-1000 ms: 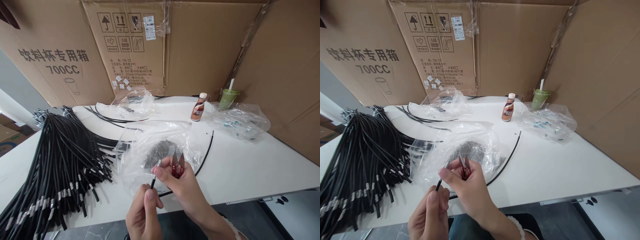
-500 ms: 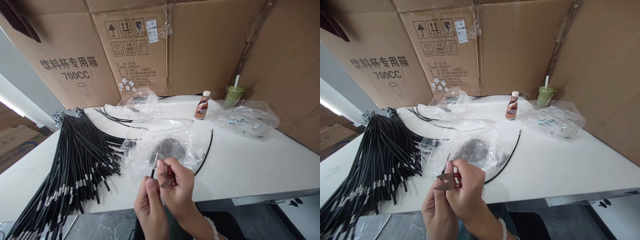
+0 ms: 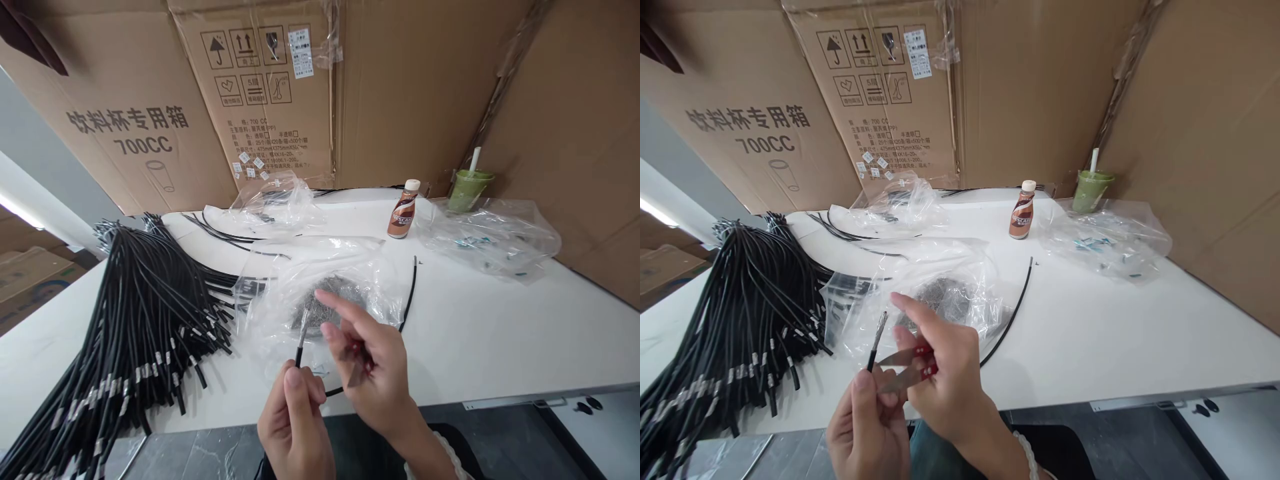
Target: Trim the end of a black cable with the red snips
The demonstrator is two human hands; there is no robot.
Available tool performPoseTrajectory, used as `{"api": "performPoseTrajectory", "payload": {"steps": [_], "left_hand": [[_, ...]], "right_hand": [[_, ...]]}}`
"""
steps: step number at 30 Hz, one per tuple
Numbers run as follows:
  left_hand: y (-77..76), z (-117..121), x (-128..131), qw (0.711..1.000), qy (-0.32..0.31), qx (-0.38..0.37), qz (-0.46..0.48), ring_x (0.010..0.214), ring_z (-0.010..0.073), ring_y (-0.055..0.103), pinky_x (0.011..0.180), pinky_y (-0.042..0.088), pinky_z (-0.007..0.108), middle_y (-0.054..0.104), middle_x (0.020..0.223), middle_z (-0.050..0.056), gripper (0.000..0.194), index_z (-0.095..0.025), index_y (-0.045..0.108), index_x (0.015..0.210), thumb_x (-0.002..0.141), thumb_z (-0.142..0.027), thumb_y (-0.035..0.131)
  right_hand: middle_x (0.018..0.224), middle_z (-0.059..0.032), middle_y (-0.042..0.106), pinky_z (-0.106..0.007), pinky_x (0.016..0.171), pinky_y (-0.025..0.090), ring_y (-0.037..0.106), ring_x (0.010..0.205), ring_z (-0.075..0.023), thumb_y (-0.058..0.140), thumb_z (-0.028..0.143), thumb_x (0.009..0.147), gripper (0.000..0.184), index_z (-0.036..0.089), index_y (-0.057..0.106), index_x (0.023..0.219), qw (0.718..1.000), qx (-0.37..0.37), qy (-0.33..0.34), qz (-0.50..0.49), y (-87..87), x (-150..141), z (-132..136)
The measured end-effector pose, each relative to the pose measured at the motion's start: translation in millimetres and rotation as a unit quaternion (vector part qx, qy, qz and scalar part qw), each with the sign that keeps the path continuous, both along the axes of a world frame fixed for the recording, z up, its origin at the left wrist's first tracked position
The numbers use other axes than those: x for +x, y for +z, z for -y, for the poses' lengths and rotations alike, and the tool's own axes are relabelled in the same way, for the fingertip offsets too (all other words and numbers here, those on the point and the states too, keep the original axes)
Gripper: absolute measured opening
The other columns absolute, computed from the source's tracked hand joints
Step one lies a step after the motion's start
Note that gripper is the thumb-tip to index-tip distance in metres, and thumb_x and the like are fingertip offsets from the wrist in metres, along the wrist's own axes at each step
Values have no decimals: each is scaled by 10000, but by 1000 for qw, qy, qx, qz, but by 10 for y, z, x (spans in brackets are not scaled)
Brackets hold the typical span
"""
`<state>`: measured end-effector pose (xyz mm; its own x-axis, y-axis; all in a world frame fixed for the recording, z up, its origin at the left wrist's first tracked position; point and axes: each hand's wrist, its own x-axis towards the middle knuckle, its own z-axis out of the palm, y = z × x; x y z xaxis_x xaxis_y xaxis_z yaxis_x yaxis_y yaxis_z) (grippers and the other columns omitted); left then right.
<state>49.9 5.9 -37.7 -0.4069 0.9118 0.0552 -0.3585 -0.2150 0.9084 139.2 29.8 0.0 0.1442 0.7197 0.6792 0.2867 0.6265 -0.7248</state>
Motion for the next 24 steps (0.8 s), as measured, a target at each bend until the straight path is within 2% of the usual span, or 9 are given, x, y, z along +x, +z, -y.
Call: {"api": "performPoseTrajectory", "payload": {"steps": [3, 5, 10, 15, 20, 24], "left_hand": [[-19, -3, -21, 1000, -9, -13, 6, 457, 101, 445, 429, 399, 196, 459, 465, -19, 521, -175, 548, 477, 708, -589, 764], [-19, -3, -26, 1000, -13, -21, 10, 453, 102, 447, 434, 398, 203, 470, 465, -15, 529, -172, 546, 458, 705, -585, 768], [26, 11, -4, 999, -12, -33, 28, 462, 95, 424, 453, 400, 209, 450, 471, -30, 528, -170, 520, 471, 721, -564, 766], [55, 38, 16, 999, -4, -36, 41, 505, 92, 458, 479, 429, 184, 469, 507, -32, 505, -172, 547, 496, 702, -570, 780], [74, 45, 64, 997, -8, -58, 48, 462, 81, 440, 437, 413, 180, 477, 507, -32, 488, -173, 581, 545, 734, -592, 743], [85, 37, 114, 996, 16, -79, 43, 410, 70, 406, 398, 391, 180, 454, 460, -45, 539, -174, 532, 533, 718, -643, 726]], "right_hand": [[512, 98, 406, -187, 417, 309, 314, 409, -48, 533, 135, 940, 302, 150, 610, 1232, 996, 55, -31, 69, -20, -19, -21], [524, 92, 462, -206, 416, 309, 326, 406, -54, 529, 133, 946, 298, 169, 600, 1233, 991, 78, -58, 92, -33, -44, -21], [577, 77, 568, -213, 432, 343, 402, 410, -52, 561, 134, 947, 256, 211, 600, 1188, 984, 87, -110, 110, -40, -72, 28], [581, 82, 587, -187, 429, 354, 405, 403, -31, 618, 157, 931, 70, 214, 631, 971, 987, 54, -122, 90, -3, -56, 68], [642, 62, 653, -176, 501, 426, 543, 489, -40, 584, 138, 937, 62, 186, 617, 916, 981, 86, -113, 133, -5, -34, 96], [644, 39, 661, -216, 461, 387, 568, 496, -62, 517, 176, 964, 104, 168, 603, 907, 969, 104, -114, 191, -59, -31, 140]]}}
